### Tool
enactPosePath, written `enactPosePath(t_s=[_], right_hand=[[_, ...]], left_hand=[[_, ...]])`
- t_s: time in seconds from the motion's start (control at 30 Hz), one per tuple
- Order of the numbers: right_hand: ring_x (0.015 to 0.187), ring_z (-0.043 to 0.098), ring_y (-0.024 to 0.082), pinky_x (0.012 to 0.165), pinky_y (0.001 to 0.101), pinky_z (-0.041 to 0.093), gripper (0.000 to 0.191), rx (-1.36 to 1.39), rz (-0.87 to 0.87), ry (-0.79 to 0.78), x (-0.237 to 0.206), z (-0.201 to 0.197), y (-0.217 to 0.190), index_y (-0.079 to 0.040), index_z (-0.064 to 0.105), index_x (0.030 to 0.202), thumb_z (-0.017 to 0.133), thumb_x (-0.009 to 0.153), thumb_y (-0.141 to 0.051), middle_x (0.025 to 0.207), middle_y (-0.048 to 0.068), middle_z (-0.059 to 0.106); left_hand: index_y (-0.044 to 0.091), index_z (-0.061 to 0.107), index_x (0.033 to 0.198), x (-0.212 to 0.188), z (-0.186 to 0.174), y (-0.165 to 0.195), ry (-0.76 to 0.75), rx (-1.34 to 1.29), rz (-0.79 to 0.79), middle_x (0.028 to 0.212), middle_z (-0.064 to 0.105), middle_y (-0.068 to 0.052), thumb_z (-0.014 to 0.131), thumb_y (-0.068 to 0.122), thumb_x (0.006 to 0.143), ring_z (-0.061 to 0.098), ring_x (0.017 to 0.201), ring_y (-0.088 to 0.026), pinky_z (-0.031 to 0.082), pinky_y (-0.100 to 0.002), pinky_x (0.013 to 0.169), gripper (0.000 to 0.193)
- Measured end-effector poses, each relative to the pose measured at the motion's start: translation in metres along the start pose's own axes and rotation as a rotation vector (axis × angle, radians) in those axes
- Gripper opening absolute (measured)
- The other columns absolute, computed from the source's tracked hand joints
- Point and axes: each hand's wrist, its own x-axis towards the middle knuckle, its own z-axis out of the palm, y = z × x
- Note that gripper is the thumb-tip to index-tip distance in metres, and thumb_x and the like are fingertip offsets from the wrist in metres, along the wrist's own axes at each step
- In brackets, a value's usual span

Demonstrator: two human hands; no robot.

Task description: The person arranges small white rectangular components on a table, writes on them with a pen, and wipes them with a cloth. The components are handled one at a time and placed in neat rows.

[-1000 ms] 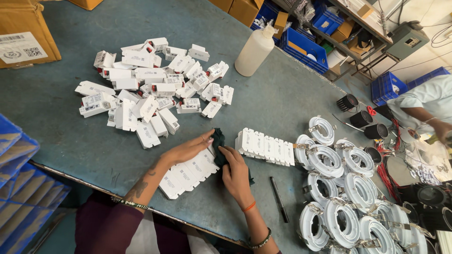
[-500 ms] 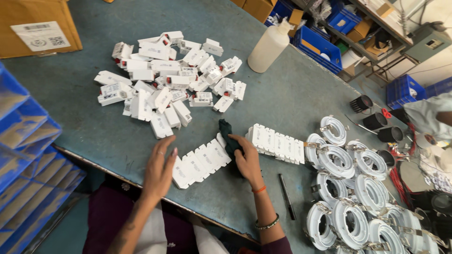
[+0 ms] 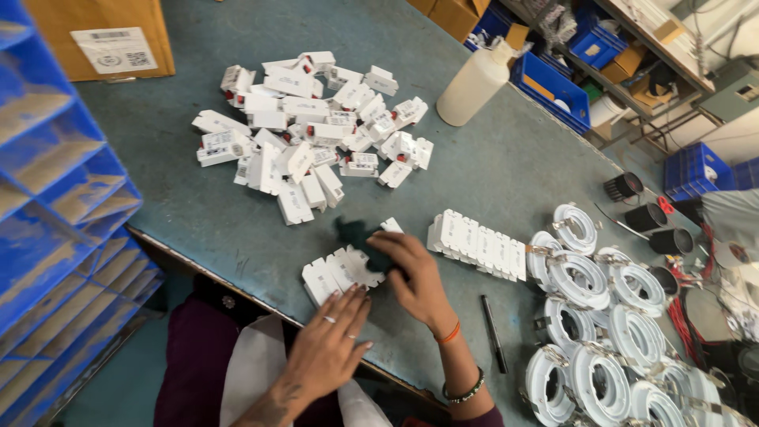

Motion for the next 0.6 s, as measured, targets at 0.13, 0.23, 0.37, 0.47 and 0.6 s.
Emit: enactPosePath(t_s=[0.13,0.23,0.37,0.47,0.6], right_hand=[[0.117,0.061,0.034,0.1,0.0412,0.052,0.047,0.035,-0.091,-0.266,0.003,0.035,0.006,-0.007,0.071,0.12,0.062,0.075,0.004,0.126,0.013,0.065],[0.114,0.062,0.034,0.097,0.0409,0.053,0.047,-0.054,-0.098,-0.263,0.012,0.051,0.025,-0.008,0.074,0.116,0.064,0.072,0.006,0.122,0.012,0.067],[0.113,0.065,0.029,0.097,0.0376,0.055,0.04,-0.06,0.0,-0.235,0.05,0.05,0.047,-0.01,0.074,0.119,0.065,0.082,0.004,0.123,0.008,0.069],[0.108,0.068,0.027,0.09,0.0381,0.055,0.043,0.166,0.146,-0.137,0.048,0.041,0.042,-0.012,0.074,0.12,0.066,0.081,0.003,0.122,0.007,0.067],[0.113,0.063,0.031,0.101,0.042,0.052,0.048,0.207,-0.154,-0.421,0.028,0.046,0.031,-0.011,0.076,0.116,0.064,0.073,0.008,0.117,0.01,0.065]], left_hand=[[-0.013,0.055,0.129,-0.008,0.015,0.0,-0.207,-0.024,-0.068,0.137,0.055,-0.028,0.062,0.037,0.098,0.044,0.137,-0.043,0.027,-0.051,0.119,0.059],[-0.012,0.052,0.133,-0.008,0.014,-0.002,-0.094,-0.037,-0.059,0.142,0.051,-0.03,0.063,0.035,0.093,0.043,0.139,-0.042,0.027,-0.048,0.119,0.063],[-0.013,0.05,0.14,-0.007,0.007,0.001,-0.066,-0.06,-0.039,0.148,0.05,-0.028,0.064,0.034,0.091,0.043,0.142,-0.038,0.028,-0.045,0.118,0.069],[-0.011,0.052,0.14,-0.008,0.008,0.0,-0.056,-0.034,-0.03,0.148,0.052,-0.026,0.065,0.034,0.093,0.045,0.142,-0.037,0.029,-0.045,0.119,0.067],[-0.01,0.055,0.135,-0.014,0.019,-0.004,-0.111,-0.035,-0.088,0.14,0.055,-0.027,0.065,0.037,0.095,0.047,0.139,-0.039,0.029,-0.046,0.119,0.063]])
